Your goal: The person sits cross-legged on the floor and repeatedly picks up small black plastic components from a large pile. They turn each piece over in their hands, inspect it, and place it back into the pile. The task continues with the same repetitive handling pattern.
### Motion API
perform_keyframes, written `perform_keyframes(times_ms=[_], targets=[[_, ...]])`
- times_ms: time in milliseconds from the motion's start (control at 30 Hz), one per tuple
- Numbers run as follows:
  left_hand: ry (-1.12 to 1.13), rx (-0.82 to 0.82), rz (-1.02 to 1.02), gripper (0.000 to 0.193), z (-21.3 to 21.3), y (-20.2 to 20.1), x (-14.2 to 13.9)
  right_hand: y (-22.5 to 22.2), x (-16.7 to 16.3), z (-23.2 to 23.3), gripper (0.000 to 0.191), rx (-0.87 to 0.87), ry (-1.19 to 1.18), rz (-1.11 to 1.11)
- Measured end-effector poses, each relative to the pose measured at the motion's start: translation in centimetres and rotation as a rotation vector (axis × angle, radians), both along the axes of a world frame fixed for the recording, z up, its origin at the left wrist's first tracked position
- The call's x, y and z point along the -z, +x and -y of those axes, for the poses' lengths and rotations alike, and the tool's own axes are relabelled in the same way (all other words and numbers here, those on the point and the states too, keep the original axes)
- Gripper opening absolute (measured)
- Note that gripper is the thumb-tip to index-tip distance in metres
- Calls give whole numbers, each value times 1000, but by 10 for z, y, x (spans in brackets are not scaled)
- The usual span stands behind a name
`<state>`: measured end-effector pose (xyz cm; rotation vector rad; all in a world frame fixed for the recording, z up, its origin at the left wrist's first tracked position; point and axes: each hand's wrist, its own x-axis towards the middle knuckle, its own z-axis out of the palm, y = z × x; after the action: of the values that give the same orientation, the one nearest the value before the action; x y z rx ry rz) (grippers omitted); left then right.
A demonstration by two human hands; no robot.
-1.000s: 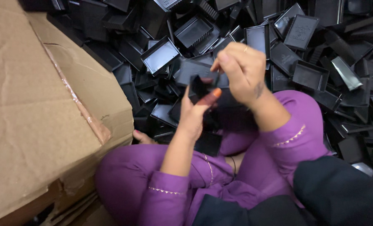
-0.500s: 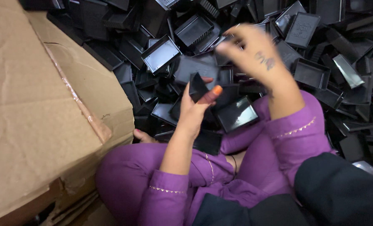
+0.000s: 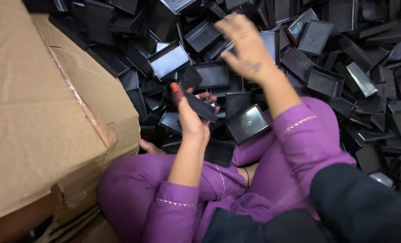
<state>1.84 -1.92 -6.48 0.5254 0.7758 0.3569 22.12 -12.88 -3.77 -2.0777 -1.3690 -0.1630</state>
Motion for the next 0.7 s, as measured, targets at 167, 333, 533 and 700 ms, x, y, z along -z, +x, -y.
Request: perform_keyframes(times_ms=[167,333,533,700], targets=[[-199,-51,15,75,-4,-3,-15,-12,15,-28,46,41,-164,212],[-194,-204,65,68,-9,-3,-17,-7,9,-23,25,116,-194,337],[231,-212,172,60,-23,-13,-10,-40,-49,-10,32,79,276,-962],[563,-131,240,79,-6,-7,-6,-87,-59,-19,44,-226,210,-1111]])
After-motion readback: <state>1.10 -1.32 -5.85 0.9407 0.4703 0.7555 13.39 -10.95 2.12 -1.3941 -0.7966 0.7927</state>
